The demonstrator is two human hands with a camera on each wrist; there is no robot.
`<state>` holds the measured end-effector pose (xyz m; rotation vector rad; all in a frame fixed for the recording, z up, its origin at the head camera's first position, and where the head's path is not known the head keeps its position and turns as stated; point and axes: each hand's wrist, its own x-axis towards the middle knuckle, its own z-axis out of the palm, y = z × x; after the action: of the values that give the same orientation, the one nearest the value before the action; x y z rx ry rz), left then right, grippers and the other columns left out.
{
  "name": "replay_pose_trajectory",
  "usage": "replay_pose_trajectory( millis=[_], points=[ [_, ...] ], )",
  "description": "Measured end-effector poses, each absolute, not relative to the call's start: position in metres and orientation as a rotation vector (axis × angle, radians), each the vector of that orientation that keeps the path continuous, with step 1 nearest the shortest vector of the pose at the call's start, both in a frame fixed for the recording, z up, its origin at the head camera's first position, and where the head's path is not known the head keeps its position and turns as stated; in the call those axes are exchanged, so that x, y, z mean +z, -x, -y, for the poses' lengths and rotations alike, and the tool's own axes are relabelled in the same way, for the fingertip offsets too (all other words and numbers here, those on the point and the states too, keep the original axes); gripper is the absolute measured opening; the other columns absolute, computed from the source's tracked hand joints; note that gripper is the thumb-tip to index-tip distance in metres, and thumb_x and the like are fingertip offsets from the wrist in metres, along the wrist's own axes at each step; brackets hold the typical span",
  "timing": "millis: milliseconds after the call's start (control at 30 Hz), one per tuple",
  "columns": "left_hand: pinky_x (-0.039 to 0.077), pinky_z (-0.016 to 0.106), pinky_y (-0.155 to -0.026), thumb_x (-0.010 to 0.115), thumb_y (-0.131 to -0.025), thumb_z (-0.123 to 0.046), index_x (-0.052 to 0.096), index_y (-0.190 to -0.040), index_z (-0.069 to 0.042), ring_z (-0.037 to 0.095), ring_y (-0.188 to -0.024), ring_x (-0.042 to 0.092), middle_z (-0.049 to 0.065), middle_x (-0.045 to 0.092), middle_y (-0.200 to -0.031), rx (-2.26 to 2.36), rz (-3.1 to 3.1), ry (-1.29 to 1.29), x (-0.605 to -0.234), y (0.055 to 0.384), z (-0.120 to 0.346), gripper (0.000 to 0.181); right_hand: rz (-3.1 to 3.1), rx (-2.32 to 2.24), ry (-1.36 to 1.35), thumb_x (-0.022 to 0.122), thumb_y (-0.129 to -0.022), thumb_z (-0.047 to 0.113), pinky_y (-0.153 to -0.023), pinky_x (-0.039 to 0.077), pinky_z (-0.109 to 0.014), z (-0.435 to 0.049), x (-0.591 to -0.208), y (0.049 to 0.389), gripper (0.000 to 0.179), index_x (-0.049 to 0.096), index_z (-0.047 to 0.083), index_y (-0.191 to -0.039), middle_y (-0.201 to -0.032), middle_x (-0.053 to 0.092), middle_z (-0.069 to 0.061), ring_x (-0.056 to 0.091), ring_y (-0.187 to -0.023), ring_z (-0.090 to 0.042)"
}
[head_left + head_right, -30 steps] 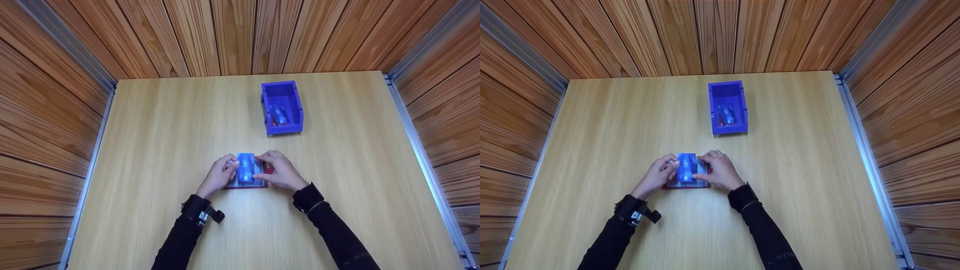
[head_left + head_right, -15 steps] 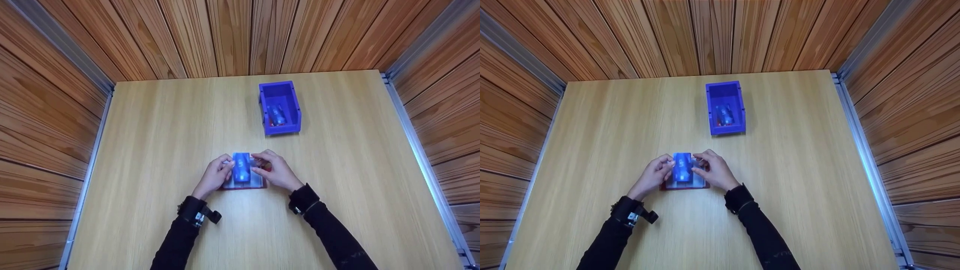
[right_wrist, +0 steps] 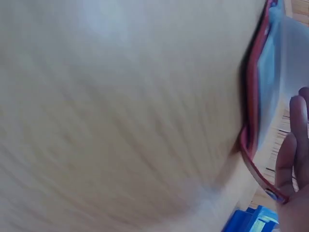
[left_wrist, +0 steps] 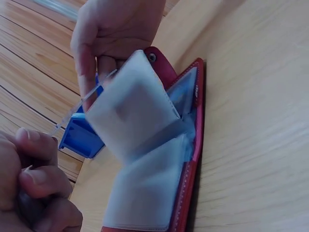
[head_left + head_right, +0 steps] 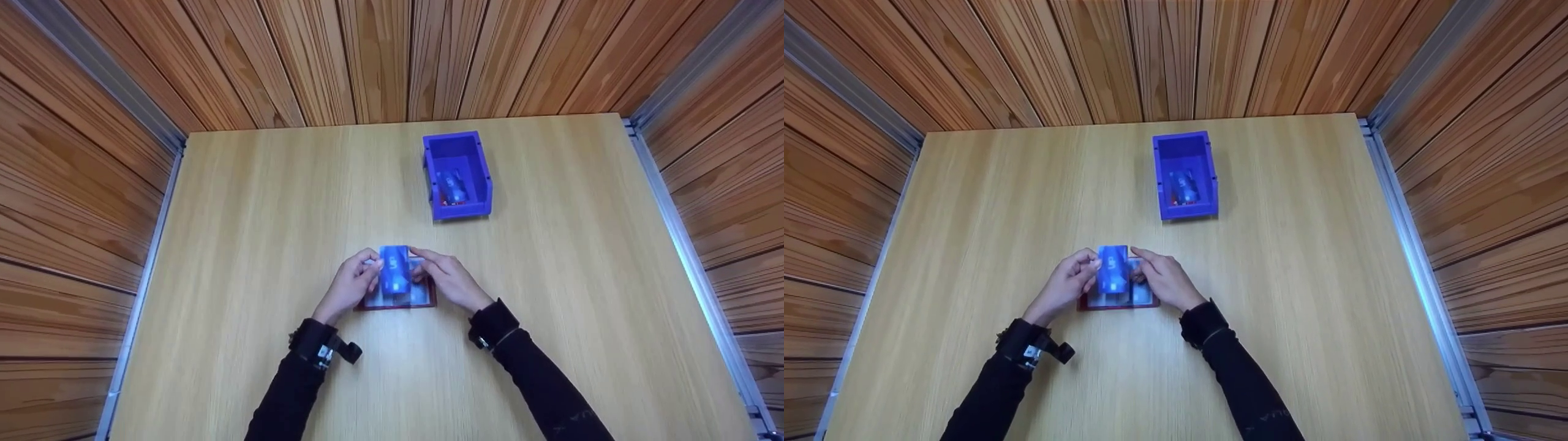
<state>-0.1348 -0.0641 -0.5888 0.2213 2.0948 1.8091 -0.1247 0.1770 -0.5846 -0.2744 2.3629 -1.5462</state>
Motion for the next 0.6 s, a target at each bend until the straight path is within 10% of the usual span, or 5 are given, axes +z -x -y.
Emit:
replay_pose_trajectory(
  millis=[100,333,600],
  points=[
    [0.037,0.022,-0.056,0.053,-0.109,-0.015,0.057,-0.099,-0.004,0.026,-0.058,0.047,-0.002,0.05,-0.06,1.832,-2.077,-0.227,-0.5881,0.1358,0.0651,0.016,-2.364,-1.47,0.354,0.044,-0.106,0.011,-0.111,0.046,-0.049,-0.1739,-0.5822,0.1218,0.044,0.055,0.002,-0.148,-0.11,0.078,-0.01,0.07,-0.114,-0.026],
    [0.038,0.021,-0.056,0.053,-0.108,-0.014,0.057,-0.099,-0.001,0.017,-0.056,0.047,-0.003,0.049,-0.06,1.843,-2.052,-0.218,-0.5853,0.1375,0.0667,0.017,-2.364,-1.259,0.442,0.046,-0.102,0.009,-0.072,0.047,-0.034,-0.1684,-0.5823,0.1195,0.051,0.049,0.002,-0.152,-0.1,0.065,-0.011,0.054,-0.073,-0.016],
    [0.034,0.021,-0.052,0.057,-0.107,-0.018,0.061,-0.1,-0.006,0.012,-0.053,0.047,-0.006,0.05,-0.059,1.705,-2.117,-0.245,-0.5893,0.1355,0.0645,0.015,-2.255,-1.431,0.326,0.044,-0.111,0.032,-0.097,0.046,-0.039,-0.1667,-0.5868,0.1206,0.039,0.054,0.007,-0.14,-0.113,0.067,-0.01,0.06,-0.105,-0.021]
  ],
)
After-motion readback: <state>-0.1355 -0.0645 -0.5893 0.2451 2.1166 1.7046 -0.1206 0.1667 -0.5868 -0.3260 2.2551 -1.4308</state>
